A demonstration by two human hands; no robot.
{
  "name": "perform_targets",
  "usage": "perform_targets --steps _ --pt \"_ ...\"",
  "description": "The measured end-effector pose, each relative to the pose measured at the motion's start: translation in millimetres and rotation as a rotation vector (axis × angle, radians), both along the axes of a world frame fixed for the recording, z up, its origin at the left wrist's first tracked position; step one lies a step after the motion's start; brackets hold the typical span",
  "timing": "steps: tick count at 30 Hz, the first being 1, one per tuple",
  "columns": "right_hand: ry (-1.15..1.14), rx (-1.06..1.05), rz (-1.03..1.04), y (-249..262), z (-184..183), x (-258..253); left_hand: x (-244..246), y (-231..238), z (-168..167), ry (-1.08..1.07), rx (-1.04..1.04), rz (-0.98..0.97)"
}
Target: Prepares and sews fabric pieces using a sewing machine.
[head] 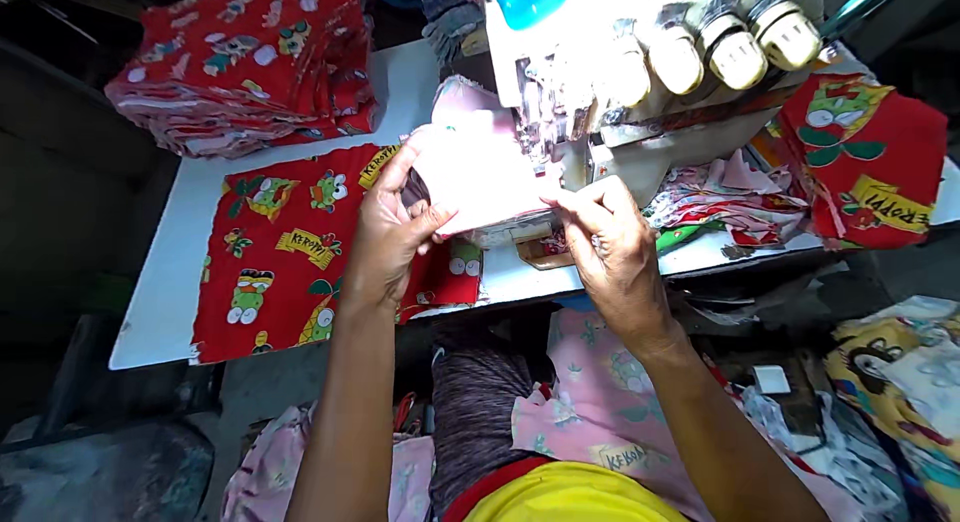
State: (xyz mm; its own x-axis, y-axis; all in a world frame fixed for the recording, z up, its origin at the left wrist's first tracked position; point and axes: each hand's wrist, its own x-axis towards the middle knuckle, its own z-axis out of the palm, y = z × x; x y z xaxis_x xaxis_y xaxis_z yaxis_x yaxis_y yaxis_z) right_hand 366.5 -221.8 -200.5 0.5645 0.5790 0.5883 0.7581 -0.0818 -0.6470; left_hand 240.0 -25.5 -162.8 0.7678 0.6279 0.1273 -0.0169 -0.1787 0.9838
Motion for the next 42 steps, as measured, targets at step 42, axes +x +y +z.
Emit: perform_targets --steps 42 --pt "0.444 0.202 0.103 -22 -14 -10 -3 4 43 -0.031 0.267 0.153"
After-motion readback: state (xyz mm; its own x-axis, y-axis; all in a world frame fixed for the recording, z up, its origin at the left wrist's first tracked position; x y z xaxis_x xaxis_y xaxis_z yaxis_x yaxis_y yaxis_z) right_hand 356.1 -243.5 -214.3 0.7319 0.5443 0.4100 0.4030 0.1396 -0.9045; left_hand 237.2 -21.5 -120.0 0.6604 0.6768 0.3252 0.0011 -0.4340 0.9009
